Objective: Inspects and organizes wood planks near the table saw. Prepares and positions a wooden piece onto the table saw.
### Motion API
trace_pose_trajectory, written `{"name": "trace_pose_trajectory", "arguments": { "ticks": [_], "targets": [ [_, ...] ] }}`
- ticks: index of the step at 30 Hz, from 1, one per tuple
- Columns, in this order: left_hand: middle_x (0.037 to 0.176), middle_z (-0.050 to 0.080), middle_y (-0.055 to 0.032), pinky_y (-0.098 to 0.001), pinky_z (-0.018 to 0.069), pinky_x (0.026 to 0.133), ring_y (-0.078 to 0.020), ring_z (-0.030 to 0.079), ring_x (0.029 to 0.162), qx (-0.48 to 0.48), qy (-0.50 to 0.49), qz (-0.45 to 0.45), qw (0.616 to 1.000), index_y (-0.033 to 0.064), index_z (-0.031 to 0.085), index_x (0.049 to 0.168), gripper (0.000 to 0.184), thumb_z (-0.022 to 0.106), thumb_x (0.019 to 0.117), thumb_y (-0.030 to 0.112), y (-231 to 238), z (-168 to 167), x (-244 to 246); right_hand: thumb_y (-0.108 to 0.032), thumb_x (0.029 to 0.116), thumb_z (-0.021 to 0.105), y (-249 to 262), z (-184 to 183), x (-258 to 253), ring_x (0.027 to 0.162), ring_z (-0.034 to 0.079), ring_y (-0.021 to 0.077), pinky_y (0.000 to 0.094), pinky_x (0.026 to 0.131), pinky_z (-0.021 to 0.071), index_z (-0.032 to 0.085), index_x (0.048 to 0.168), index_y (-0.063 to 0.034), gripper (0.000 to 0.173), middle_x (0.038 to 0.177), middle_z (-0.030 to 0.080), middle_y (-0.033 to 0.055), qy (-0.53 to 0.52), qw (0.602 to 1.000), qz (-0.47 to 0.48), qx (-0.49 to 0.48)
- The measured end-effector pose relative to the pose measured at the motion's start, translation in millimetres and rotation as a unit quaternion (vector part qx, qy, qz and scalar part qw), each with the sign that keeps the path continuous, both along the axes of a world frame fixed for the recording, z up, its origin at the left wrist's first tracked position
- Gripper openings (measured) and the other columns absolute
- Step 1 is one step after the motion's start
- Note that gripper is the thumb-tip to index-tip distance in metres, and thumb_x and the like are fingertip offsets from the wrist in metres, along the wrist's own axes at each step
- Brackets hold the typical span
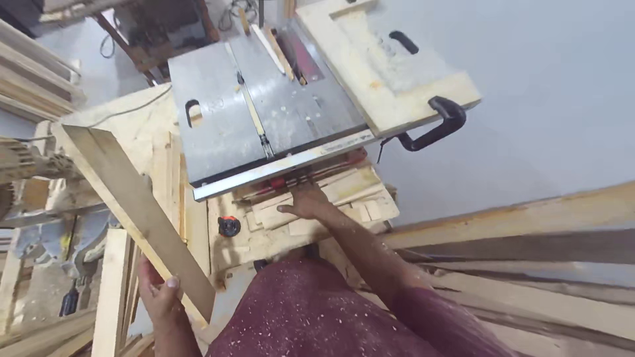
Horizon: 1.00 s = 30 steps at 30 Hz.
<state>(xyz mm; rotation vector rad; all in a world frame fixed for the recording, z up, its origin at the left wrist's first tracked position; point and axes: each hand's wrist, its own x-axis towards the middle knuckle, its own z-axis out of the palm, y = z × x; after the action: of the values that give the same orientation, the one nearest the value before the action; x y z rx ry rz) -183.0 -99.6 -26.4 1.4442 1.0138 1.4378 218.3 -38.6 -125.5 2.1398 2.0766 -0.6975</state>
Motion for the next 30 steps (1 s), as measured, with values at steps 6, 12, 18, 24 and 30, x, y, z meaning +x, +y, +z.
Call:
{"name": "trace_pose_trajectory", "arguments": {
  "ticks": [6, 12, 18, 24, 30],
  "targets": [
    [0.131, 0.066, 0.0082, -0.0295, 0.0568, 0.1, -0.0061, 0.065, 0.117, 0.049, -0.044, -0.07, 0.995, 0.0148, 0.039, 0.148, 0.088, 0.086, 0.0792, 0.044, 19.9, 36.5, 29.2, -0.076, 0.0978, 0.032, -12.0, 25.4, -11.9, 0.13, 0.056, 0.0425, 0.0691, 0.115, 0.0314, 0.068, 0.126, -0.0054, 0.084, 0.131, 0.065, 0.0224, 0.062, 0.994, -0.008, 0.091],
    [0.144, 0.054, -0.0292, -0.0626, 0.0527, 0.103, -0.0479, 0.06, 0.125, -0.002, -0.224, -0.259, 0.939, 0.0018, 0.044, 0.141, 0.059, 0.069, 0.0876, 0.002, 51.0, 67.4, 141.4, -0.04, 0.1034, 0.055, -96.6, 141.2, -34.5, 0.098, 0.072, 0.0117, 0.0386, 0.083, 0.0632, 0.053, 0.146, -0.0126, 0.05, 0.117, 0.072, 0.0046, 0.483, 0.869, 0.008, 0.108],
    [0.12, 0.068, -0.018, -0.0479, 0.0617, 0.092, -0.0286, 0.072, 0.105, -0.136, -0.117, -0.358, 0.916, -0.0053, 0.035, 0.141, 0.057, 0.065, 0.0956, 0.009, 39.2, 57.3, 235.0, -0.034, 0.1003, 0.058, -175.3, 142.8, 24.8, 0.086, 0.071, 0.0044, 0.0317, 0.074, 0.0633, 0.067, 0.129, -0.0187, 0.034, 0.102, 0.074, -0.0065, 0.437, 0.864, -0.169, 0.185],
    [0.132, 0.066, -0.011, -0.04, 0.0571, 0.1, -0.0177, 0.067, 0.116, -0.021, 0.275, -0.288, 0.917, 0.0007, 0.047, 0.148, 0.069, 0.071, 0.0951, 0.038, 56.4, 68.8, 286.4, -0.023, 0.0978, 0.061, -219.1, 154.1, 74.4, 0.078, 0.074, 0.0115, 0.0332, 0.067, 0.0646, 0.072, 0.119, -0.012, 0.026, 0.093, 0.076, -0.0001, 0.454, 0.783, -0.369, 0.21],
    [0.155, 0.047, -0.0182, -0.0562, 0.0372, 0.119, -0.0347, 0.042, 0.147, 0.049, 0.461, -0.292, 0.837, 0.0075, 0.038, 0.157, 0.089, 0.066, 0.0919, 0.061, 106.7, 87.4, 337.9, -0.023, 0.099, 0.061, -188.1, 171.4, 104.2, 0.074, 0.073, 0.0163, 0.0354, 0.06, 0.0633, 0.058, 0.142, -0.012, 0.044, 0.102, 0.075, 0.0064, 0.434, 0.78, -0.411, 0.188]
  ]
}}
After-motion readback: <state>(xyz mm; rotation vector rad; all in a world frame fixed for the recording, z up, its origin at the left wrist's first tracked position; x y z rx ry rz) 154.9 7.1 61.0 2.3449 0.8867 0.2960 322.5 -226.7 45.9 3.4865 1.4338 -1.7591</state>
